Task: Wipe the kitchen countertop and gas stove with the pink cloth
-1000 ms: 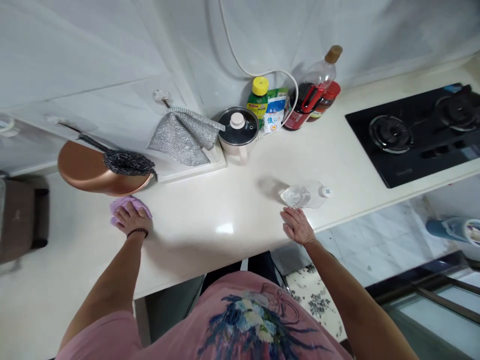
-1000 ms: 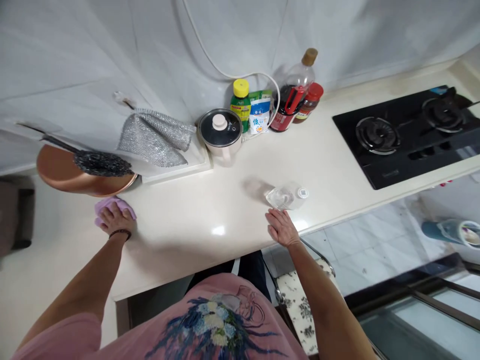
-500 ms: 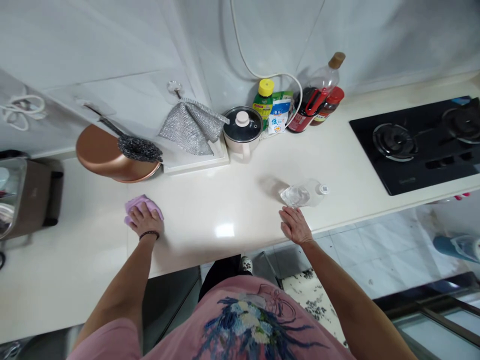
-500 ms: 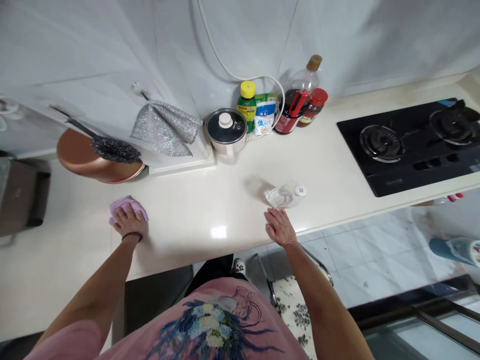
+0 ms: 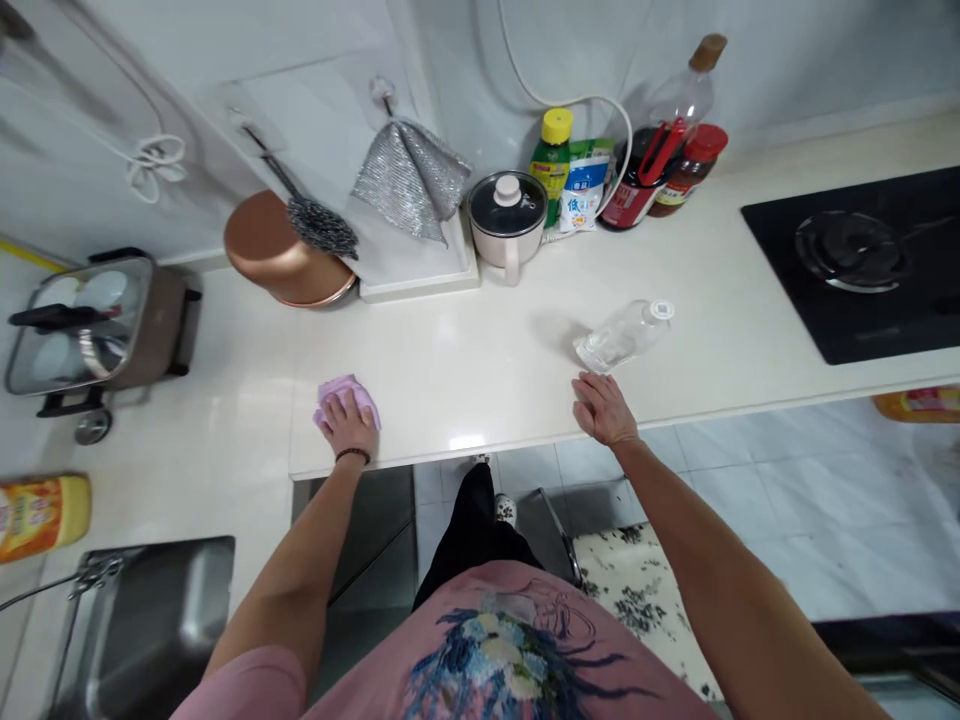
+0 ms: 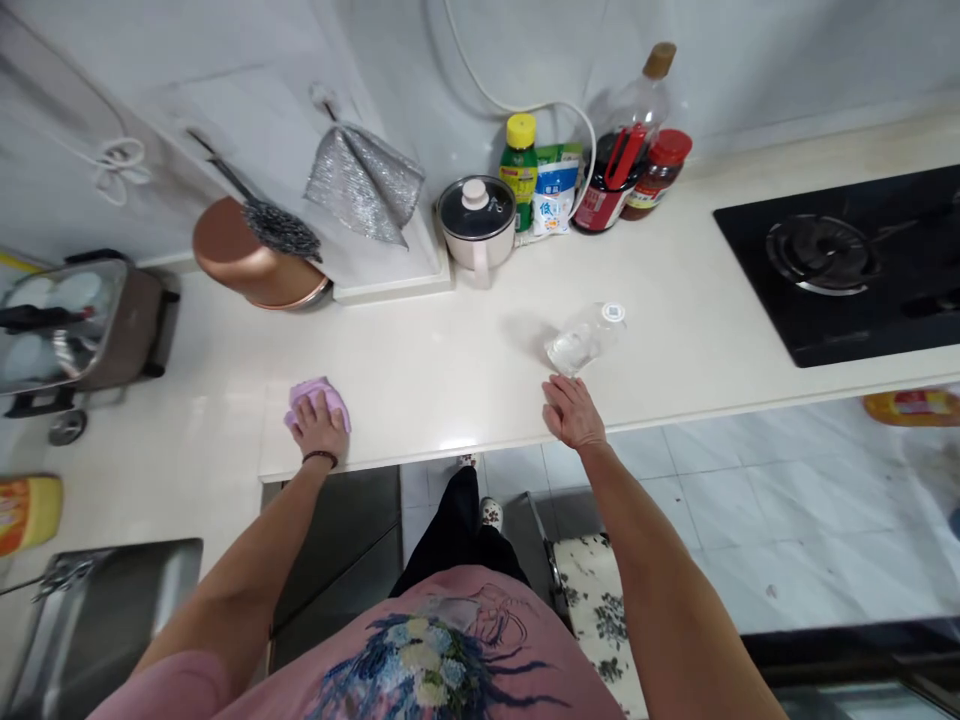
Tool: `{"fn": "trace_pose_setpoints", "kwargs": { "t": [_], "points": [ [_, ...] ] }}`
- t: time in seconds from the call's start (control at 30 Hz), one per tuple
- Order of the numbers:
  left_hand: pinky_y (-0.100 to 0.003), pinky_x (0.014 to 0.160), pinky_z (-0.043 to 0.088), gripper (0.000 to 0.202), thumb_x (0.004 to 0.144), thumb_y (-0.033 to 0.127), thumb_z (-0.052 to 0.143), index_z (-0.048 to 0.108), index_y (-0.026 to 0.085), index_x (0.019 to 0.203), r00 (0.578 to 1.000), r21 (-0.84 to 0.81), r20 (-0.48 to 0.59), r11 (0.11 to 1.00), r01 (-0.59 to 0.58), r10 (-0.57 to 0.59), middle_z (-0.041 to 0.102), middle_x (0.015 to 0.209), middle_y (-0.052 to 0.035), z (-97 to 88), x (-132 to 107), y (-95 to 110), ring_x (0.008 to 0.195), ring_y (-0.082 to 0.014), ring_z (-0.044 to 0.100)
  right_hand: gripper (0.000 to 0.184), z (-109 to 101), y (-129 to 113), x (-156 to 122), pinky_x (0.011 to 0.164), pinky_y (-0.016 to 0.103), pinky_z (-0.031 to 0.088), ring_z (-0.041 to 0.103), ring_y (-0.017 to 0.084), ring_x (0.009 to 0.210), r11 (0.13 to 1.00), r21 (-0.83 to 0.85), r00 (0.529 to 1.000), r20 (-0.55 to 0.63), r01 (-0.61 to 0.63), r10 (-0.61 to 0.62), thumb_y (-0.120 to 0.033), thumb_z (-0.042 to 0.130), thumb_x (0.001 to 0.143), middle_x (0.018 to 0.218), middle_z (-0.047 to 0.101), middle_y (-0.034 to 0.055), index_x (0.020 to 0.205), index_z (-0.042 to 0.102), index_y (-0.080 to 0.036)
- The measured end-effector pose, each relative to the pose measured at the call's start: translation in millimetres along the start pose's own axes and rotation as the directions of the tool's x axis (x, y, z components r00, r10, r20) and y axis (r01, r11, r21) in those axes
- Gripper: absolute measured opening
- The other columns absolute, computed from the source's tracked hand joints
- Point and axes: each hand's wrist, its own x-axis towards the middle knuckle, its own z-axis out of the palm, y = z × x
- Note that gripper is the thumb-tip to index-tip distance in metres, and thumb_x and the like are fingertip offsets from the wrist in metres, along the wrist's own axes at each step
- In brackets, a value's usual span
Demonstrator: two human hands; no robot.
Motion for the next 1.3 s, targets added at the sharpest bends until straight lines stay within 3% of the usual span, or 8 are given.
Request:
{"fn": "trace_pose_setpoints", "kwargs": {
  "t": [0.13, 0.27, 0.67, 0.9, 1.13, 1.3],
  "points": [
    [-0.063, 0.129, 0.014, 0.064, 0.109, 0.042, 0.032, 0.026, 0.014, 0.166, 1.000, 0.006, -0.018, 1.000, -0.005, 0.005, 0.015, 0.176, -0.0202, 5.9, -37.9, 2.9, 0.163, -0.0350, 0.009, 0.048, 1.2, 3.5, -0.8, 0.127, 0.055, 0.031, 0.050, 0.028, 0.142, 0.999, 0.000, 0.999, -0.017, 0.032, -0.032, -0.032, 0.050, 0.098, 0.152, 0.057, 0.0147, 0.144, 0.057, -0.017],
    [-0.063, 0.129, 0.016, 0.066, 0.107, 0.044, 0.028, 0.026, 0.018, 0.167, 1.000, 0.029, 0.004, 1.000, 0.008, -0.008, 0.015, 0.176, -0.0171, 10.3, -56.4, 9.4, 0.163, -0.0341, 0.009, 0.051, 7.9, 12.6, -4.2, 0.126, 0.056, 0.032, 0.051, 0.029, 0.142, 0.997, -0.006, 0.996, -0.037, 0.080, -0.080, -0.032, 0.051, 0.098, 0.153, 0.056, 0.0145, 0.147, 0.053, -0.019],
    [-0.062, 0.130, 0.016, 0.065, 0.106, 0.041, 0.026, 0.022, 0.024, 0.168, 0.999, 0.065, 0.035, 0.998, 0.010, -0.013, 0.012, 0.177, -0.0105, 21.0, -55.5, 12.1, 0.164, -0.0317, 0.007, 0.054, 24.4, 26.3, -10.1, 0.123, 0.059, 0.037, 0.051, 0.030, 0.142, 0.991, -0.011, 0.990, -0.054, 0.130, -0.130, -0.035, 0.049, 0.099, 0.153, 0.056, 0.0157, 0.151, 0.048, -0.020],
    [-0.061, 0.130, 0.015, 0.065, 0.105, 0.040, 0.029, 0.022, 0.025, 0.168, 0.989, 0.073, 0.053, 0.987, -0.140, 0.136, 0.011, 0.178, -0.0102, 20.8, -20.0, 49.4, 0.164, -0.0309, 0.008, 0.058, 33.0, 33.3, -15.7, 0.121, 0.062, 0.036, 0.051, 0.033, 0.142, 0.991, -0.010, 0.990, -0.042, 0.136, -0.136, -0.038, 0.050, 0.099, 0.154, 0.055, 0.0145, 0.155, 0.043, -0.024],
    [-0.059, 0.131, 0.013, 0.066, 0.104, 0.041, 0.031, 0.020, 0.027, 0.169, 0.965, 0.070, 0.085, 0.965, -0.254, 0.248, 0.012, 0.178, -0.0083, 13.2, 39.5, 100.5, 0.164, -0.0291, 0.008, 0.068, 35.3, 34.0, -18.2, 0.120, 0.064, 0.038, 0.054, 0.035, 0.140, 0.991, -0.023, 0.990, -0.042, 0.131, -0.132, -0.039, 0.052, 0.099, 0.157, 0.053, 0.0130, 0.163, 0.031, -0.029],
    [-0.058, 0.130, 0.013, 0.067, 0.104, 0.042, 0.032, 0.021, 0.028, 0.168, 0.958, 0.049, 0.090, 0.960, -0.277, 0.272, 0.015, 0.178, -0.0078, 4.3, 85.0, 131.3, 0.164, -0.0283, 0.007, 0.070, 32.7, 31.1, -17.5, 0.119, 0.065, 0.041, 0.058, 0.036, 0.136, 0.992, -0.017, 0.991, -0.047, 0.122, -0.122, -0.038, 0.054, 0.097, 0.155, 0.055, 0.0111, 0.163, 0.030, -0.033]
  ]
}}
